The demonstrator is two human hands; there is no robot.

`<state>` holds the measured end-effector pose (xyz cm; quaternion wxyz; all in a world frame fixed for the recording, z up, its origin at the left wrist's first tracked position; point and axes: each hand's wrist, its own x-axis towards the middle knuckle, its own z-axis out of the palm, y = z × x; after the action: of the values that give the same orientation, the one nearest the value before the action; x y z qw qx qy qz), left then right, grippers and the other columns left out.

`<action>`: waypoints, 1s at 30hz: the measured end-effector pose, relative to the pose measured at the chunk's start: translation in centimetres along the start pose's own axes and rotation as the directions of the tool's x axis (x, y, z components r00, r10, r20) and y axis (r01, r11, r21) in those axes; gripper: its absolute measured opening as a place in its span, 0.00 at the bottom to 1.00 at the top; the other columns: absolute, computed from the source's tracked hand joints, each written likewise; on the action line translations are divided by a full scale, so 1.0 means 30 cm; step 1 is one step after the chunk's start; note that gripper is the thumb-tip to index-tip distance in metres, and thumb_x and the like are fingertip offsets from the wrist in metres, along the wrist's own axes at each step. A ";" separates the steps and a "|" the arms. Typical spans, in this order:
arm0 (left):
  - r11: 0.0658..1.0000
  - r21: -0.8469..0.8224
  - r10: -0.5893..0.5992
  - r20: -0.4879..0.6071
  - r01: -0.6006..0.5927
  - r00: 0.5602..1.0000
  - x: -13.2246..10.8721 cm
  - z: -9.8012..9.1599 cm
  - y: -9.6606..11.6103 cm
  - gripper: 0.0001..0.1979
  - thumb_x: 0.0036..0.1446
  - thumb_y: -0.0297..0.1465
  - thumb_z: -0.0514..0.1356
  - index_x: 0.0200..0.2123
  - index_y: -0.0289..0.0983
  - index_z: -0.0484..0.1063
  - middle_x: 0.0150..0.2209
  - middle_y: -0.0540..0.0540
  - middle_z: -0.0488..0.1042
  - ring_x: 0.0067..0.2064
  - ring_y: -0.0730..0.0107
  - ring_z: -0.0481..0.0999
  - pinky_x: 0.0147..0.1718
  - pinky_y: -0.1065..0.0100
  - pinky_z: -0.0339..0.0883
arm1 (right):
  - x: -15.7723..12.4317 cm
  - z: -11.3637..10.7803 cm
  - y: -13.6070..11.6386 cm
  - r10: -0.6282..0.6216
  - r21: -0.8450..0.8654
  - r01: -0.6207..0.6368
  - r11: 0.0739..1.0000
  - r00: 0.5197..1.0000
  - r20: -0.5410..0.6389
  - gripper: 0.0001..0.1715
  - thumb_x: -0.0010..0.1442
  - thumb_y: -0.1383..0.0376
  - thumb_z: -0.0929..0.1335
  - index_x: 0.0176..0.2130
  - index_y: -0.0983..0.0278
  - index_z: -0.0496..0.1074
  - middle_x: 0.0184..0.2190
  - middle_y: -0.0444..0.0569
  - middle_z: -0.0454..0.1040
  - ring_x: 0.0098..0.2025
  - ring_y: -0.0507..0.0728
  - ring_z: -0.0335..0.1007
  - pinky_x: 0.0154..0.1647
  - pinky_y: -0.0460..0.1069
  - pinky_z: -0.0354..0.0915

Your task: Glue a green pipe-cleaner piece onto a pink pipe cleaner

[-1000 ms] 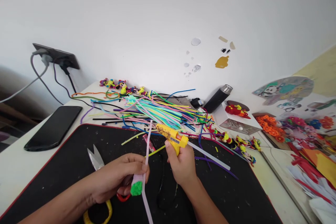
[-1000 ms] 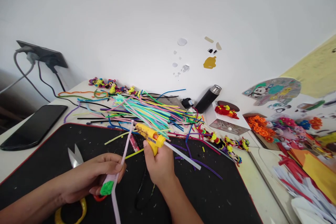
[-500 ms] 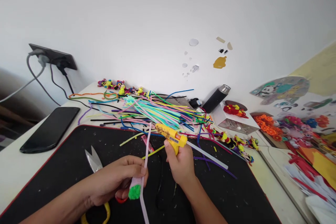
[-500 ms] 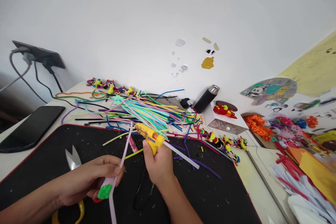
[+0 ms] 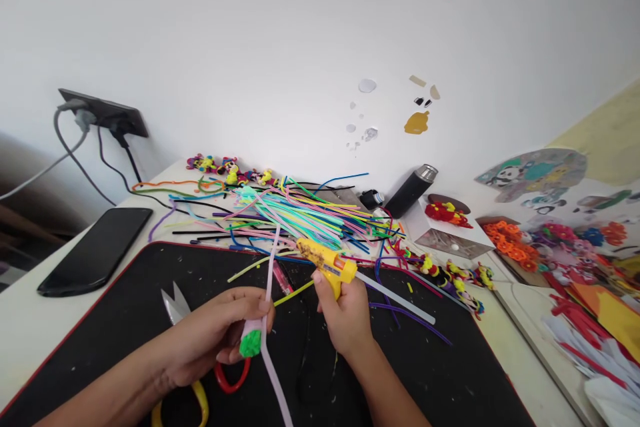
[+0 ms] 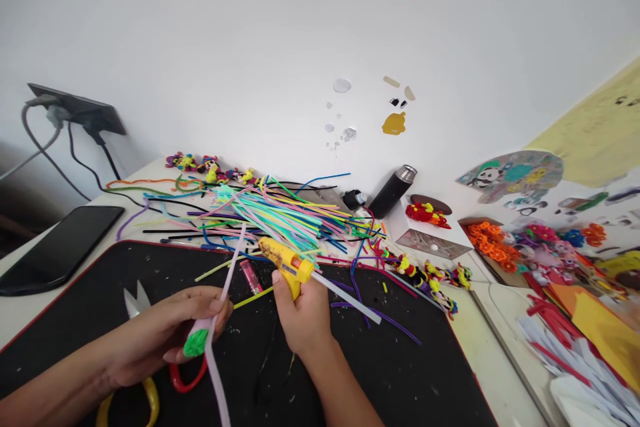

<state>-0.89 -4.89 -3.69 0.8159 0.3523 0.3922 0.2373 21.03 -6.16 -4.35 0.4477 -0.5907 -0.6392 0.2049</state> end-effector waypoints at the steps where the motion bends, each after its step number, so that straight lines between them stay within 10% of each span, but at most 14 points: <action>1: 1.000 -0.001 0.005 0.001 -0.005 1.000 0.001 0.000 -0.001 0.23 0.46 0.49 0.72 0.24 0.35 0.74 0.17 0.55 0.61 0.17 0.82 0.52 0.14 0.75 0.38 | -0.002 0.001 -0.002 -0.001 0.005 0.001 1.000 1.000 0.015 0.30 0.71 0.47 0.64 0.25 0.62 0.75 0.13 0.42 0.65 0.18 0.54 0.64 0.22 0.46 0.62; 30: 1.000 0.009 0.007 0.077 -0.008 0.997 0.002 0.017 -0.004 0.16 0.49 0.43 0.68 0.23 0.35 0.74 0.15 0.54 0.63 0.15 0.82 0.50 0.12 0.75 0.40 | -0.007 0.004 0.008 -0.055 -0.018 0.055 0.998 0.998 0.007 0.31 0.72 0.45 0.64 0.31 0.62 0.81 0.13 0.44 0.66 0.19 0.58 0.67 0.26 0.49 0.66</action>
<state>-0.44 -5.11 -3.58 0.8278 0.3665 0.3604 0.2247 21.04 -6.28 -4.68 0.4457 -0.5762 -0.6586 0.1887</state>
